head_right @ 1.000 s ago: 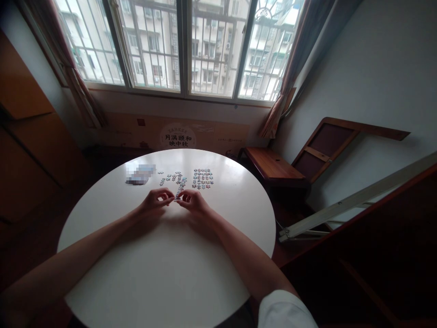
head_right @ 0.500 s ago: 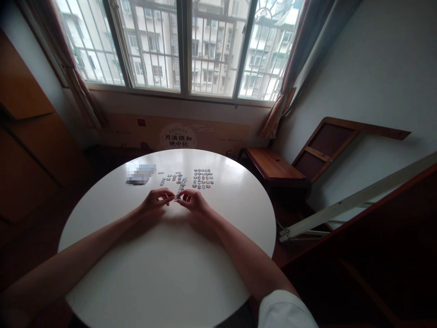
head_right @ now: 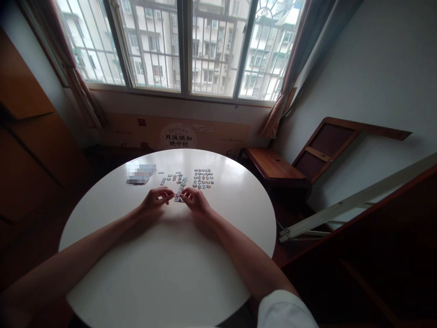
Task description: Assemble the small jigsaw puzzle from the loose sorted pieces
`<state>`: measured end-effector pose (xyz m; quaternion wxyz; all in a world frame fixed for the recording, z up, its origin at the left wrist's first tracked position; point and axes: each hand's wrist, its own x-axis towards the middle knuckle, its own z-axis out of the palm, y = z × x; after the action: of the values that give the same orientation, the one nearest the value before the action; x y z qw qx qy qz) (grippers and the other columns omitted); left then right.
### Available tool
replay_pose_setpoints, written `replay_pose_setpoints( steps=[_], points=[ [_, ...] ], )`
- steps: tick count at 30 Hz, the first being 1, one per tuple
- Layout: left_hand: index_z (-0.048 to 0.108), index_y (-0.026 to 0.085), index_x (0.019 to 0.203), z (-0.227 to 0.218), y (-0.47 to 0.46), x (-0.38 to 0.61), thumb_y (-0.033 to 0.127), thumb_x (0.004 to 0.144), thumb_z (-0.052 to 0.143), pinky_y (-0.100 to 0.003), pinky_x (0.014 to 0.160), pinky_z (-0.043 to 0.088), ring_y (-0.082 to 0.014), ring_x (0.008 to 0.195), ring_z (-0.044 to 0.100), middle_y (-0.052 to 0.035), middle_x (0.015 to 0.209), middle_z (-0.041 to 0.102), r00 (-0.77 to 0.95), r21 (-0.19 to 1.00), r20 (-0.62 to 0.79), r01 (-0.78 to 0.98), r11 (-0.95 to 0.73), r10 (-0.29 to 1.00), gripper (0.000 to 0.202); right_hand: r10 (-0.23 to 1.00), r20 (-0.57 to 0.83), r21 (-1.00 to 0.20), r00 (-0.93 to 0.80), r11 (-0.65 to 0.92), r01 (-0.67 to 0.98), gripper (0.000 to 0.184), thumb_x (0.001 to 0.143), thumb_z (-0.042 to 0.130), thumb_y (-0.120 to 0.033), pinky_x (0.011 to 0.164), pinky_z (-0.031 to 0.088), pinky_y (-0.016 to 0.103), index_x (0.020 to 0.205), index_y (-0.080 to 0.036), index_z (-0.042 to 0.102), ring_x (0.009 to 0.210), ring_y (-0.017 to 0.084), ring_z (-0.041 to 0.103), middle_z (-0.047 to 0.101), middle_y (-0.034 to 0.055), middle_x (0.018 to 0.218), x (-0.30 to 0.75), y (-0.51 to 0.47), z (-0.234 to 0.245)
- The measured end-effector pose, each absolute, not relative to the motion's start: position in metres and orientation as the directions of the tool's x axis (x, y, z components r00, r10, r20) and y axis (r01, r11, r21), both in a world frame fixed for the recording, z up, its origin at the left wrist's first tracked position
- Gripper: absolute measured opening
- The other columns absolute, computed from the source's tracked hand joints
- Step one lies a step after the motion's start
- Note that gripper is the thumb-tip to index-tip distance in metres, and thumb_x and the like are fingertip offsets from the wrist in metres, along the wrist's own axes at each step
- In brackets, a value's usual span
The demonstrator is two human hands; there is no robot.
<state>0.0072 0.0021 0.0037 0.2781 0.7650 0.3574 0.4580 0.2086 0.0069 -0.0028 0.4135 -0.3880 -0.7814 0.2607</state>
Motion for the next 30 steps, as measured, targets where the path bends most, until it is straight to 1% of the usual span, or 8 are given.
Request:
replay_pose_setpoints(
  steps=[5, 11, 30],
  points=[
    [0.067, 0.012, 0.079, 0.0043, 0.0021, 0.007, 0.038, 0.081, 0.062, -0.02, 0.05, 0.049, -0.0093, 0.051, 0.06, -0.0041, 0.073, 0.063, 0.333, 0.76, 0.492, 0.286, -0.584, 0.804, 0.026, 0.798, 0.475, -0.695, -0.371, 0.599, 0.398, 0.011, 0.081, 0.059, -0.023, 0.055, 0.039, 0.019, 0.083, -0.016, 0.067, 0.057, 0.009, 0.051, 0.062, 0.0003, 0.068, 0.2075, 0.0065, -0.0034],
    [0.067, 0.013, 0.078, 0.0037, 0.0035, 0.0062, 0.039, 0.081, 0.062, -0.02, 0.051, 0.049, -0.0089, 0.051, 0.06, -0.0034, 0.072, 0.062, 0.344, 0.747, 0.496, 0.299, -0.594, 0.797, 0.027, 0.792, 0.461, -0.709, -0.4, 0.6, 0.371, 0.013, 0.08, 0.061, -0.025, 0.054, 0.039, 0.019, 0.085, -0.015, 0.068, 0.055, 0.008, 0.05, 0.061, 0.0002, 0.066, 0.2073, 0.0054, -0.002],
    [0.067, 0.013, 0.078, 0.0023, 0.0043, 0.0059, 0.037, 0.082, 0.062, -0.02, 0.051, 0.049, -0.0089, 0.052, 0.06, -0.0035, 0.073, 0.061, 0.361, 0.742, 0.497, 0.294, -0.602, 0.789, 0.025, 0.776, 0.475, -0.71, -0.416, 0.617, 0.34, 0.013, 0.08, 0.061, -0.025, 0.052, 0.038, 0.019, 0.083, -0.014, 0.066, 0.055, 0.008, 0.047, 0.059, -0.0001, 0.065, 0.2077, 0.005, -0.002]
  ],
)
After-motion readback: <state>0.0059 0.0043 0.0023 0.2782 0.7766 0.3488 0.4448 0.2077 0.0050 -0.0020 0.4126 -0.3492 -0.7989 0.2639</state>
